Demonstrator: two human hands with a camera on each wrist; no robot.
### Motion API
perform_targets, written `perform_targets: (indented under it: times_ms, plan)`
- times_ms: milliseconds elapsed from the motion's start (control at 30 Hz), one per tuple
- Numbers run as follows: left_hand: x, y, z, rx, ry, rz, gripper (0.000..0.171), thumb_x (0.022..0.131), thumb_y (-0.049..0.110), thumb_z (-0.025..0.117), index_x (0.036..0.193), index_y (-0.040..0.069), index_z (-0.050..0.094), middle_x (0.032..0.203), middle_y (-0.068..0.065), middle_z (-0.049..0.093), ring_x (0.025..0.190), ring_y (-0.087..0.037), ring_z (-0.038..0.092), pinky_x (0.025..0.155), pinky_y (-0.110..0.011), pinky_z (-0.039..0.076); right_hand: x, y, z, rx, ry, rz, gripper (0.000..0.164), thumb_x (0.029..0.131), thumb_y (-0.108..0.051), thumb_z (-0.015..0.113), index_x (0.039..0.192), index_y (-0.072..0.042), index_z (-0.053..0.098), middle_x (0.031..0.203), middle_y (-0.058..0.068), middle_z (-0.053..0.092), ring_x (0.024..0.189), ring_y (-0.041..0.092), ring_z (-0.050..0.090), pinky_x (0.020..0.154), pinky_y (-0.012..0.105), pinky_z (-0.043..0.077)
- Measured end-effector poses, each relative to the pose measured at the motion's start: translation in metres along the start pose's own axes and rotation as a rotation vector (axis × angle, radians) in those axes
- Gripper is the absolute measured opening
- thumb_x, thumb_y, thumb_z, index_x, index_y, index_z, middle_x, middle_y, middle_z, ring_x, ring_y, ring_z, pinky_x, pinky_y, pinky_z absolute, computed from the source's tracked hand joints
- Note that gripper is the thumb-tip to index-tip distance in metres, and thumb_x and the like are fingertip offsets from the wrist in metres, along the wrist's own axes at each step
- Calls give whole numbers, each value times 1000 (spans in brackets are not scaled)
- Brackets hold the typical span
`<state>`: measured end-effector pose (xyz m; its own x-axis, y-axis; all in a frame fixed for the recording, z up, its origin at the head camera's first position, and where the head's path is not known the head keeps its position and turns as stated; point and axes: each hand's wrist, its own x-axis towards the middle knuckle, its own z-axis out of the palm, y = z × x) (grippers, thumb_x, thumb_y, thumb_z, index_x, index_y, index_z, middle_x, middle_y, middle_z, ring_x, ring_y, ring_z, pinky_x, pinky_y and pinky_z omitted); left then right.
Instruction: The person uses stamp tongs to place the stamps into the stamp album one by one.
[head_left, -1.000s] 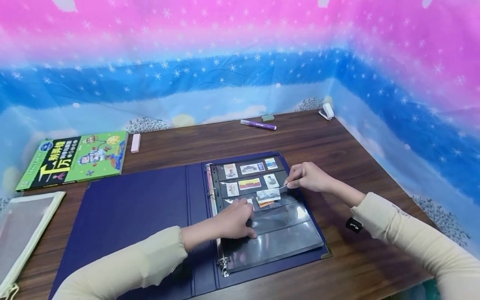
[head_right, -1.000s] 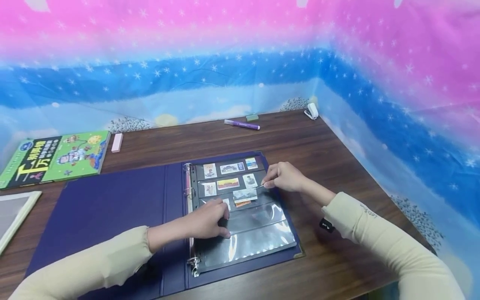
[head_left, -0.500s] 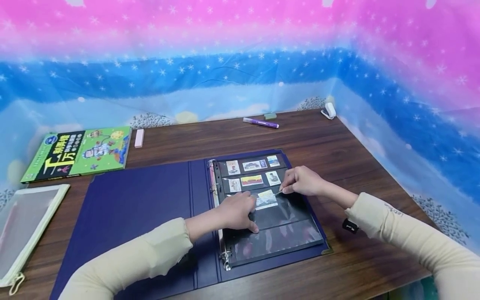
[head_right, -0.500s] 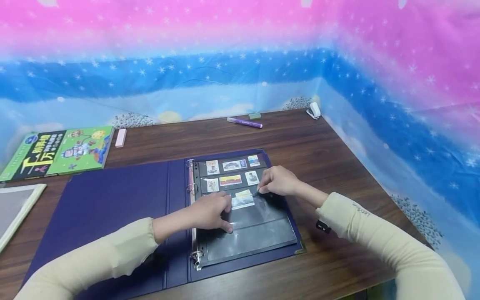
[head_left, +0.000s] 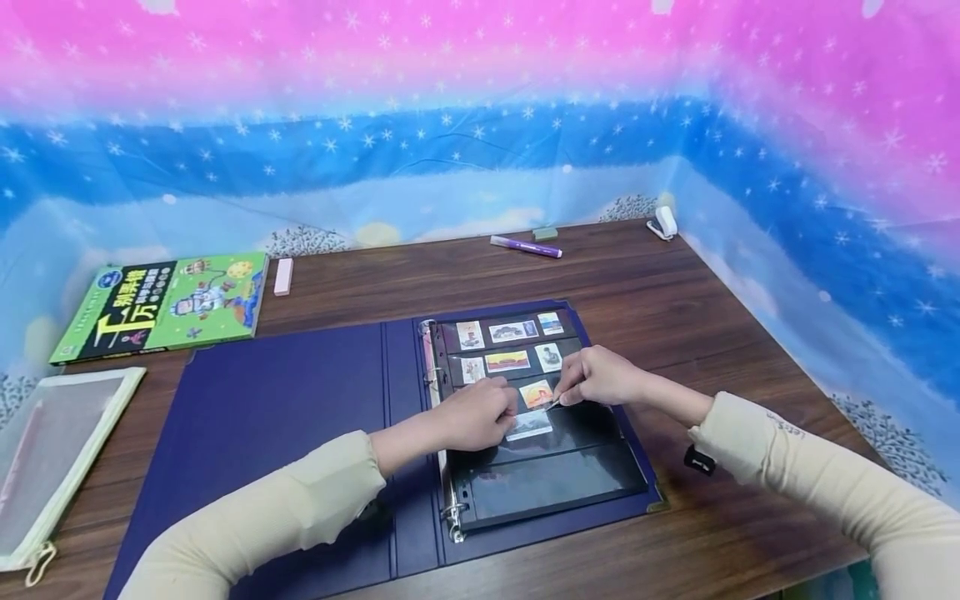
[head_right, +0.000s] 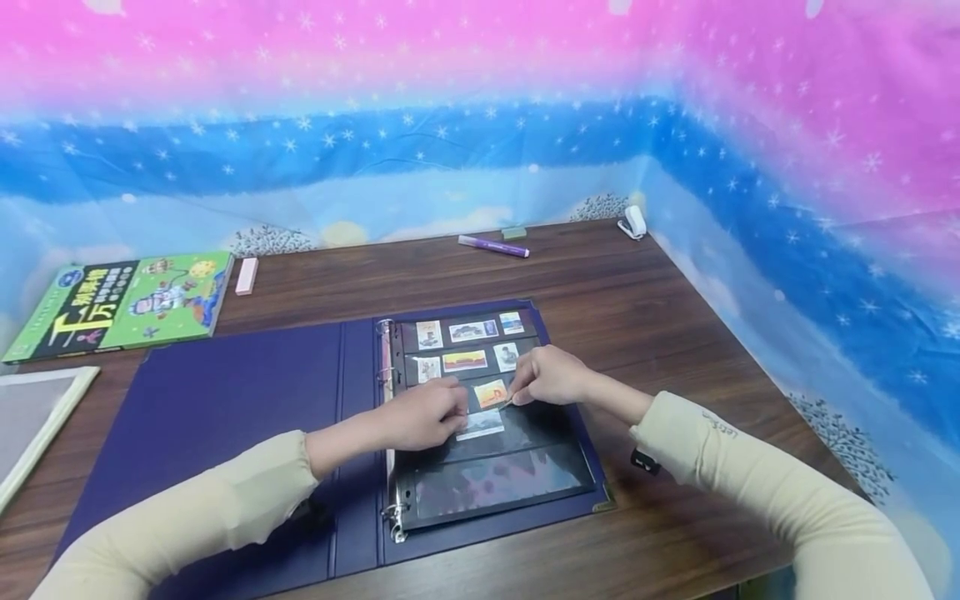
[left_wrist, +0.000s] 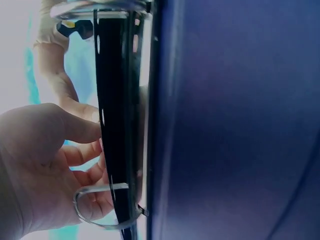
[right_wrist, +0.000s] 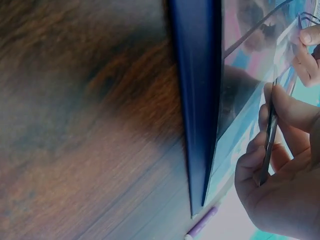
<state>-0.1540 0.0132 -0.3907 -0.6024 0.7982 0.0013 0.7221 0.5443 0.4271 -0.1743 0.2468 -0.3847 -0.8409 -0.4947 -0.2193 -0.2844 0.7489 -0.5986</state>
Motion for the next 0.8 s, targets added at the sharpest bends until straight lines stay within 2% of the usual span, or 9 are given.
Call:
perform_targets:
  times_ms: [167,367,600,800]
  plan:
    - [2,-7,3,-3,-2,31,13,86,10,59,75,10,52,77,-1,47,69,-10,39,62,-21,35,3,2,0,14,-39,-48,8,76,-10,72,82,-11,77,75,-2,65,69,8,47,66,21,39]
    - [6,-9,0,0,-29,68,15,87,11,59,74,10,53,79,0,49,70,-9,42,64,-20,37,9,4,-1,9,-105,-126,7,78,-11,72,83,-11,77,76,-2,64,72,5,50,71,20,42]
    - [8,-9,-2,13,-73,55,16,88,15,59,74,12,52,78,2,46,69,-8,41,63,-19,36,10,6,-3,8,-136,-150,8,77,-10,72,83,-11,77,76,-3,64,73,3,51,72,20,43]
    - [6,-10,0,16,-76,47,19,87,15,61,71,13,50,76,3,44,68,-8,40,61,-19,35,9,7,-4,-20,-142,-187,7,77,-11,72,82,-13,77,75,-4,64,73,3,50,72,19,42]
